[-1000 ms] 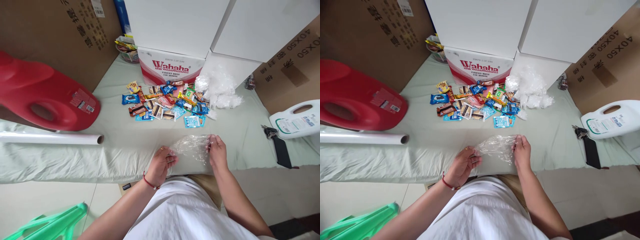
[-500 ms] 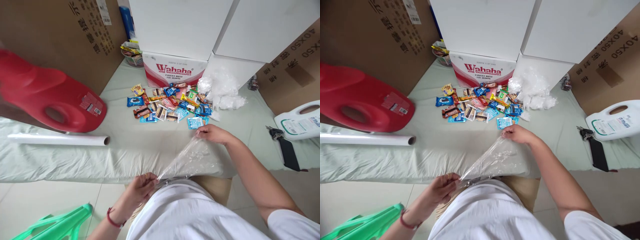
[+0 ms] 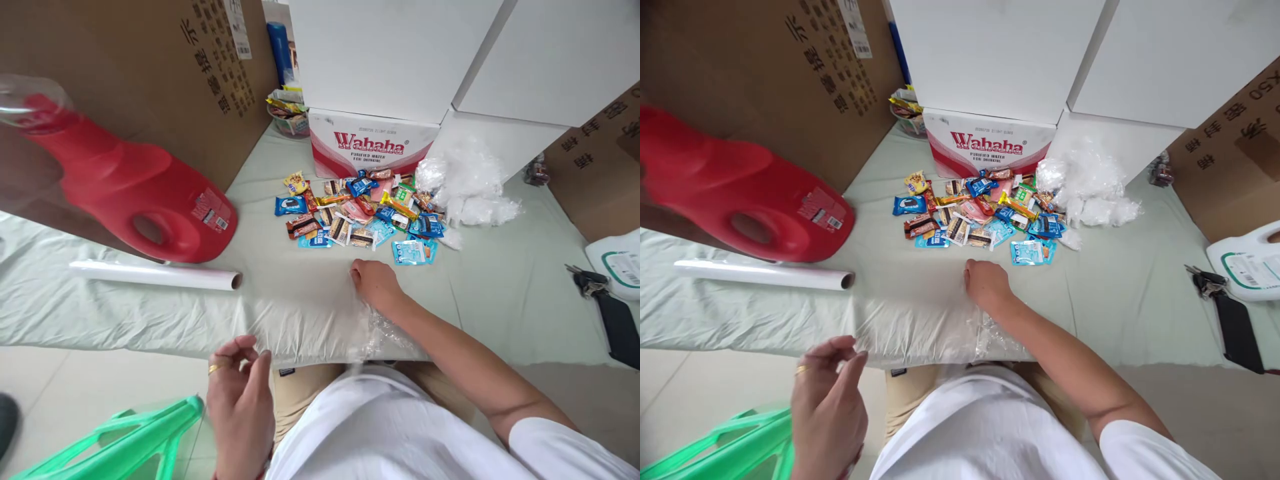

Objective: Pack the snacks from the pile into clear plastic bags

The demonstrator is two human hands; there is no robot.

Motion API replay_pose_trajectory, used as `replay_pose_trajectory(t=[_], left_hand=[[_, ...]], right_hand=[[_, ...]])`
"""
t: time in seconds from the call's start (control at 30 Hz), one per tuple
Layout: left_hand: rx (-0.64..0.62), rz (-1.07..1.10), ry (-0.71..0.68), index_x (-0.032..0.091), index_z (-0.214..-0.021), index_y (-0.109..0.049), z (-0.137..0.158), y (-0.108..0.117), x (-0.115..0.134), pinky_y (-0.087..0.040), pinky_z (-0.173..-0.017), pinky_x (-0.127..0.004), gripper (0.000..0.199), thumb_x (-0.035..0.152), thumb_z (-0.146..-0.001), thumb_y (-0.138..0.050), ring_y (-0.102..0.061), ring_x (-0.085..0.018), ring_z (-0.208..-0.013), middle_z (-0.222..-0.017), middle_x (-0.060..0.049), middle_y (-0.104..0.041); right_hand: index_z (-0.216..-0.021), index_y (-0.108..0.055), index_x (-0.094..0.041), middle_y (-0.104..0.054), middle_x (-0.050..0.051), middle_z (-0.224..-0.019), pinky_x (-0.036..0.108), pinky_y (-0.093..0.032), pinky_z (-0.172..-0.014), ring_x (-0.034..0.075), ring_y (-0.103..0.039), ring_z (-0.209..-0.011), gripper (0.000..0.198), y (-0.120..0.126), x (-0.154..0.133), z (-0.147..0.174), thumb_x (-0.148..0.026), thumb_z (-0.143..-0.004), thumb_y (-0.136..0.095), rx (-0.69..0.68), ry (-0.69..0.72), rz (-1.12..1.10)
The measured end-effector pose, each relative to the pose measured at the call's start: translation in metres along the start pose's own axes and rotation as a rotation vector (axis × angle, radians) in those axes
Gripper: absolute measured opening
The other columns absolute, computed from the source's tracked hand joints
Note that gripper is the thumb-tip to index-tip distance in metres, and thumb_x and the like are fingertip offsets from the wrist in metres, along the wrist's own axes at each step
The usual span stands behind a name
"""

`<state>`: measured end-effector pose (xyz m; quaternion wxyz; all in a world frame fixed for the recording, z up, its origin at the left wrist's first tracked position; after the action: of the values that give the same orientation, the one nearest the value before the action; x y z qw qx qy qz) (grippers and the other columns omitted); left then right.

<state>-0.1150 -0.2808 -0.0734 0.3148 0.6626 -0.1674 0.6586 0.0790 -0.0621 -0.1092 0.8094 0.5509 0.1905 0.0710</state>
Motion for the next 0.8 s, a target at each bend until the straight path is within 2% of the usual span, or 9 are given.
replay_pose_trajectory(t=[0.07, 0.13, 0.23, 0.3, 0.43, 0.5, 0.6, 0.73, 0.8], left_hand=[[-0.162, 0.023, -0.266, 0.022, -0.093, -0.063, 0.014, -0.029, 0.051, -0.046, -0.071, -0.025, 0.005, 0.018, -0.092, -0.060, -0.058, -0.014, -0.083, -0.093, -0.002, -0.060], [-0.582, 0.053, -0.502, 0.021, -0.091, -0.065, 0.042, -0.076, 0.089, -0.049, -0.074, -0.025, 0.020, 0.008, -0.095, -0.050, -0.063, -0.015, -0.087, -0.093, -0.004, -0.065], [-0.791, 0.079, -0.615, 0.020, -0.098, -0.064, 0.063, -0.115, 0.102, -0.051, -0.080, -0.027, 0.026, 0.003, -0.093, -0.046, -0.064, -0.015, -0.091, -0.101, -0.007, -0.067], [-0.701, 0.082, -0.521, 0.020, -0.097, -0.063, 0.051, -0.126, 0.087, -0.050, -0.079, -0.028, 0.021, 0.006, -0.093, -0.047, -0.063, -0.015, -0.088, -0.097, -0.006, -0.065], [-0.498, 0.071, -0.057, 0.021, -0.094, -0.054, 0.018, -0.127, 0.031, -0.045, -0.068, -0.027, 0.009, 0.028, -0.099, -0.052, -0.056, -0.014, -0.073, -0.082, -0.001, -0.058], [-0.537, 0.082, 0.117, 0.022, -0.098, -0.050, 0.020, -0.131, 0.014, -0.042, -0.061, -0.027, 0.025, 0.046, -0.097, -0.057, -0.051, -0.013, -0.064, -0.076, 0.002, -0.054], [-0.628, 0.061, 0.207, 0.022, -0.101, -0.049, 0.041, -0.141, 0.010, -0.043, -0.061, -0.029, 0.050, 0.061, -0.081, -0.072, -0.051, -0.014, -0.066, -0.079, 0.003, -0.051], [-0.631, -0.011, 0.290, 0.019, -0.115, -0.055, 0.065, -0.150, 0.004, -0.047, -0.072, -0.033, 0.072, 0.048, -0.059, -0.089, -0.058, -0.021, -0.086, -0.092, -0.003, -0.057], [-0.653, 0.054, 0.408, 0.018, -0.113, -0.057, 0.071, -0.151, -0.006, -0.048, -0.072, -0.031, 0.066, 0.037, -0.058, -0.088, -0.059, -0.021, -0.087, -0.093, -0.005, -0.060]], right_hand=[[-0.114, -0.069, -0.022, -0.077, 0.010, -0.107, 0.033, -0.044, -0.075, 0.027, -0.071, -0.098, 0.032, 0.003, -0.006, -0.001, -0.033, -0.104, -0.041, 0.010, 0.012, 0.043], [-0.114, -0.069, -0.022, -0.077, 0.010, -0.107, 0.032, -0.044, -0.074, 0.027, -0.071, -0.098, 0.032, 0.006, -0.010, -0.001, -0.035, -0.104, -0.042, 0.023, 0.023, 0.051], [-0.112, -0.068, -0.023, -0.077, 0.008, -0.106, 0.032, -0.044, -0.073, 0.026, -0.072, -0.096, 0.031, 0.011, -0.008, 0.000, -0.037, -0.104, -0.042, 0.049, 0.000, 0.046], [-0.112, -0.067, -0.024, -0.077, 0.007, -0.105, 0.031, -0.044, -0.072, 0.026, -0.072, -0.096, 0.030, 0.014, -0.002, 0.001, -0.039, -0.104, -0.042, 0.064, -0.031, 0.039], [-0.111, -0.066, -0.024, -0.076, 0.007, -0.109, 0.031, -0.046, -0.073, 0.025, -0.072, -0.099, 0.028, 0.018, 0.010, 0.006, -0.037, -0.105, -0.042, 0.109, -0.061, 0.087], [-0.112, -0.064, -0.022, -0.075, 0.009, -0.109, 0.030, -0.047, -0.072, 0.025, -0.072, -0.097, 0.027, 0.020, 0.011, 0.007, -0.032, -0.106, -0.039, 0.131, -0.064, 0.139], [-0.115, -0.062, -0.020, -0.073, 0.011, -0.108, 0.031, -0.049, -0.070, 0.024, -0.073, -0.095, 0.031, 0.022, 0.006, 0.008, -0.027, -0.107, -0.033, 0.164, -0.057, 0.197], [-0.118, -0.061, -0.018, -0.072, 0.015, -0.110, 0.030, -0.049, -0.071, 0.025, -0.073, -0.099, 0.031, 0.024, -0.001, 0.007, -0.023, -0.107, -0.033, 0.187, -0.038, 0.196], [-0.119, -0.062, -0.017, -0.072, 0.017, -0.112, 0.030, -0.049, -0.073, 0.025, -0.072, -0.100, 0.031, 0.023, 0.000, 0.006, -0.022, -0.106, -0.034, 0.183, -0.040, 0.166]])
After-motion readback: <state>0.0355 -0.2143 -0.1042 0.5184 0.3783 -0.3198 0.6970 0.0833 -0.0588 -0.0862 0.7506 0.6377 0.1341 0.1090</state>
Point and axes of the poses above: each hand's wrist, its own z-axis away from the middle knuckle, its own y-axis out of the back of the hand, x = y × z, the point moved 7 cm from there along -z, towards the middle knuckle
